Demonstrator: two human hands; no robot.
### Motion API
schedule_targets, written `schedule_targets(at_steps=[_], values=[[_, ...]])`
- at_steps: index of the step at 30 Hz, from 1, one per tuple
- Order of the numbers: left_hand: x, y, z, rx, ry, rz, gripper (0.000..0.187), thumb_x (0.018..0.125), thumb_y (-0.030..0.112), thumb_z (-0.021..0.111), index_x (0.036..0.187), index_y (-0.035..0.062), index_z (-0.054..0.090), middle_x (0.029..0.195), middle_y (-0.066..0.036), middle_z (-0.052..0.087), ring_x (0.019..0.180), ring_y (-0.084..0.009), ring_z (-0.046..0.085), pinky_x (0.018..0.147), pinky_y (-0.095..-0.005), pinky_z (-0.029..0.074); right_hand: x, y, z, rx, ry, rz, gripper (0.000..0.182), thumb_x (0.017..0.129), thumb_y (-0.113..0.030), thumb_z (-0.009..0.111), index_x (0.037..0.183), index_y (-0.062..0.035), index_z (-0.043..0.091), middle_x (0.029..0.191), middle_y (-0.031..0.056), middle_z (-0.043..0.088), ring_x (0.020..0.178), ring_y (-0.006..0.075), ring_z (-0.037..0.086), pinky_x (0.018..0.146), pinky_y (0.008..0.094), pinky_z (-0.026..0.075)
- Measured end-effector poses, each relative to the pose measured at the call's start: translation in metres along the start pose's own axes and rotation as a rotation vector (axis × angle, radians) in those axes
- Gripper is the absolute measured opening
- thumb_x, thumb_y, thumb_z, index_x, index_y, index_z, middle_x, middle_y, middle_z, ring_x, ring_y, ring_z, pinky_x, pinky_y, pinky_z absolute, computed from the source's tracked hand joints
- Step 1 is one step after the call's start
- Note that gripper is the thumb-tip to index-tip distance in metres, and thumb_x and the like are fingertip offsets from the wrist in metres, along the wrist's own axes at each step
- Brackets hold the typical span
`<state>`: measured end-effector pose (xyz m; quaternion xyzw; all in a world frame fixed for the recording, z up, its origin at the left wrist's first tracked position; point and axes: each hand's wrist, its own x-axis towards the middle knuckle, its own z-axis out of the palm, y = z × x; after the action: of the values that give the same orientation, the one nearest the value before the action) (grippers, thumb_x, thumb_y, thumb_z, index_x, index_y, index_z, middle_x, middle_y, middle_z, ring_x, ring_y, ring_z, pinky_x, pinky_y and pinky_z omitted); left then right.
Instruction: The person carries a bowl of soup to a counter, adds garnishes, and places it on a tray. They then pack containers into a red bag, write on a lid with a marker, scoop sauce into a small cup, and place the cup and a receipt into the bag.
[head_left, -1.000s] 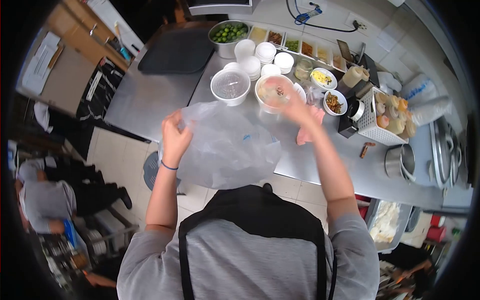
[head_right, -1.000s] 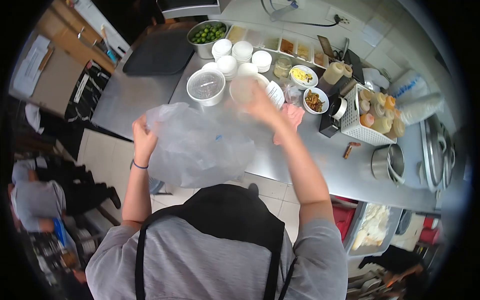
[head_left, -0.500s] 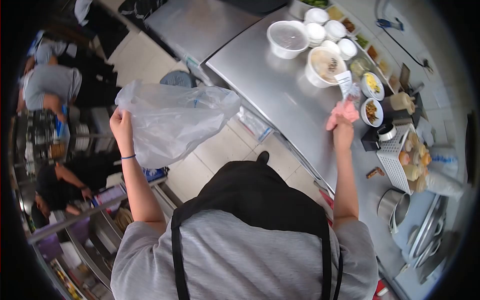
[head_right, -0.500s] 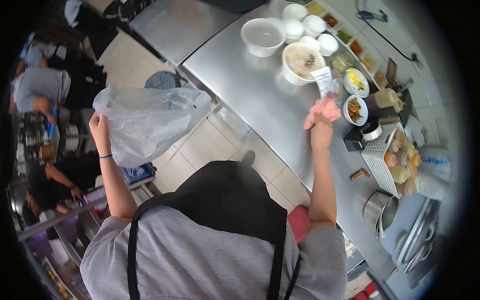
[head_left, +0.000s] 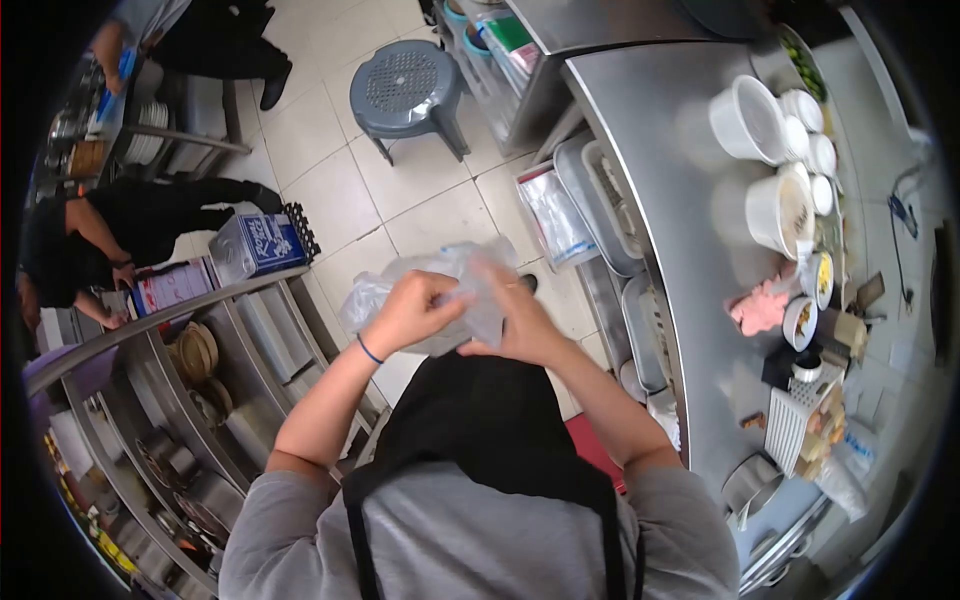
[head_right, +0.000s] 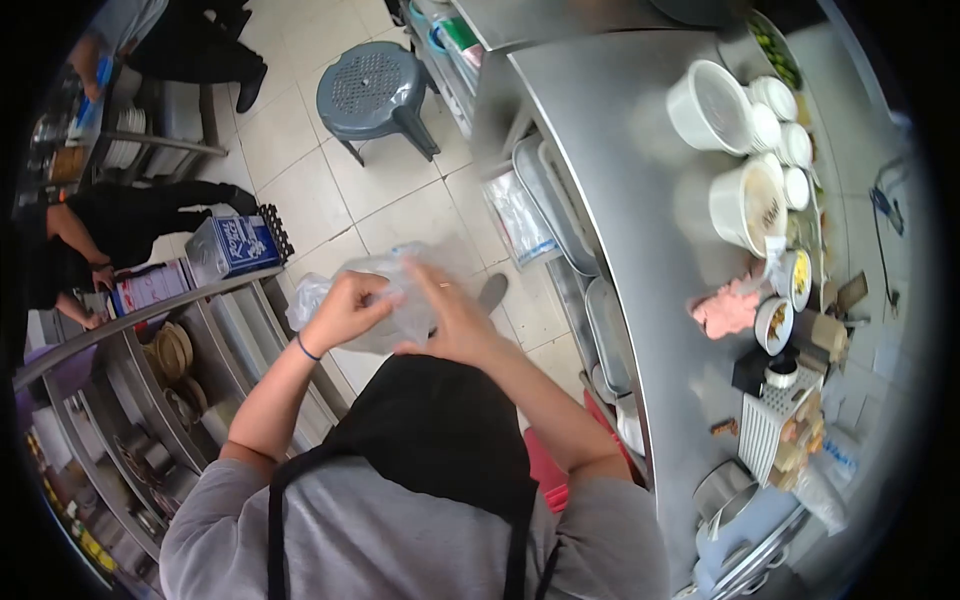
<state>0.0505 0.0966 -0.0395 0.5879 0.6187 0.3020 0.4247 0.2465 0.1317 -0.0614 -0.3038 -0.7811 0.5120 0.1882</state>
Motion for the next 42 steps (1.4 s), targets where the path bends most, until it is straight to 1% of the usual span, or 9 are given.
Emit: schedule_targets(at_steps=[5, 7, 11, 15, 21, 28, 33, 38, 42], values=[[0.027, -0.076, -0.026, 0.049, -0.080, -0.311, 0.023, 0.071, 0.016, 0.067, 0.088, 0.0031, 0.059, 0.064, -0.012, 0.054, 0.058, -0.0278, 0.051, 0.055, -0.0333, 0.042, 0.055, 0.119, 0.054, 0.513, -0.301, 0.728, 0.034, 0.070, -0.002, 0.054, 0.104, -0.0014, 0.049, 0.069, 0.0080, 0.059, 0.055, 0.0151, 0.055, 0.048, 0.0274, 0.045], [0.036, -0.115, -0.007, 0.590, 0.280, -0.033, 0.034, 0.071, 0.016, 0.068, 0.100, 0.0039, 0.055, 0.087, -0.015, 0.056, 0.082, -0.0309, 0.054, 0.070, -0.0346, 0.044, 0.071, 0.167, 0.046, 0.508, 0.090, 0.842, 0.027, 0.070, 0.000, 0.052, 0.097, -0.0017, 0.050, 0.070, 0.0081, 0.057, 0.046, 0.0127, 0.050, 0.039, 0.0254, 0.040], [0.022, -0.186, 0.051, 0.245, 0.243, -0.278, 0.034, 0.071, 0.016, 0.066, 0.100, 0.0028, 0.054, 0.097, -0.016, 0.053, 0.093, -0.0343, 0.051, 0.082, -0.0382, 0.042, 0.072, 0.319, 0.044, 0.271, 0.842, 0.635, 0.039, 0.074, -0.001, 0.049, 0.114, 0.0014, 0.044, 0.101, 0.0167, 0.055, 0.088, 0.0256, 0.057, 0.075, 0.0326, 0.046], [-0.021, -0.237, 0.116, 0.248, 0.011, -0.454, 0.026, 0.073, 0.019, 0.066, 0.092, 0.0028, 0.058, 0.094, -0.015, 0.056, 0.092, -0.0321, 0.053, 0.081, -0.0363, 0.043, 0.073, 0.385, 0.052, -0.516, 0.551, 0.325, 0.040, 0.079, -0.014, 0.054, 0.116, -0.0010, 0.046, 0.130, 0.0201, 0.034, 0.123, 0.0319, 0.029, 0.098, 0.0380, 0.029], [-0.102, -0.306, 0.161, 0.123, -0.228, -0.792, 0.026, 0.075, 0.026, 0.063, 0.090, 0.0049, 0.060, 0.088, -0.013, 0.060, 0.077, -0.0274, 0.059, 0.071, -0.0349, 0.047, 0.050, 0.457, 0.015, -0.467, 0.115, 1.120, 0.045, 0.085, -0.030, 0.045, 0.120, -0.0018, 0.045, 0.127, 0.0220, 0.039, 0.121, 0.0362, 0.031, 0.101, 0.0412, 0.025], [-0.179, -0.364, 0.157, 0.070, -0.065, -1.135, 0.025, 0.075, 0.025, 0.061, 0.084, 0.0014, 0.062, 0.074, -0.012, 0.064, 0.071, -0.0214, 0.062, 0.066, -0.0314, 0.049, 0.020, 0.528, 0.008, -0.230, 0.563, 1.092, 0.045, 0.088, -0.029, 0.041, 0.120, 0.0026, 0.043, 0.123, 0.0214, 0.043, 0.119, 0.0318, 0.036, 0.100, 0.0367, 0.027], [-0.179, -0.367, 0.167, -0.123, 0.070, -1.225, 0.025, 0.078, 0.024, 0.060, 0.086, 0.0010, 0.062, 0.073, -0.011, 0.064, 0.063, -0.0161, 0.061, 0.060, -0.0279, 0.049, 0.028, 0.449, 0.080, -0.172, 0.938, 0.494, 0.045, 0.091, -0.029, 0.039, 0.120, 0.0057, 0.042, 0.121, 0.0210, 0.046, 0.117, 0.0287, 0.039, 0.100, 0.0335, 0.028], [-0.153, -0.344, 0.180, -0.240, 0.054, -1.162, 0.022, 0.080, 0.022, 0.059, 0.089, 0.0014, 0.061, 0.072, -0.009, 0.063, 0.062, -0.0143, 0.061, 0.058, -0.0261, 0.048, 0.020, 0.553, 0.066, 0.027, 0.307, 0.874, 0.050, 0.091, -0.036, 0.038, 0.118, 0.0059, 0.044, 0.113, 0.0190, 0.052, 0.109, 0.0261, 0.048, 0.094, 0.0326, 0.034], [-0.173, -0.355, 0.187, -0.264, 0.020, -1.187, 0.026, 0.082, 0.027, 0.058, 0.093, 0.0038, 0.060, 0.075, -0.006, 0.060, 0.065, -0.0125, 0.059, 0.056, -0.0253, 0.046, 0.038, 0.520, 0.042, -0.300, 0.383, 0.993, 0.041, 0.089, -0.032, 0.038, 0.115, -0.0021, 0.049, 0.107, 0.0176, 0.057, 0.100, 0.0299, 0.053, 0.088, 0.0356, 0.039]])
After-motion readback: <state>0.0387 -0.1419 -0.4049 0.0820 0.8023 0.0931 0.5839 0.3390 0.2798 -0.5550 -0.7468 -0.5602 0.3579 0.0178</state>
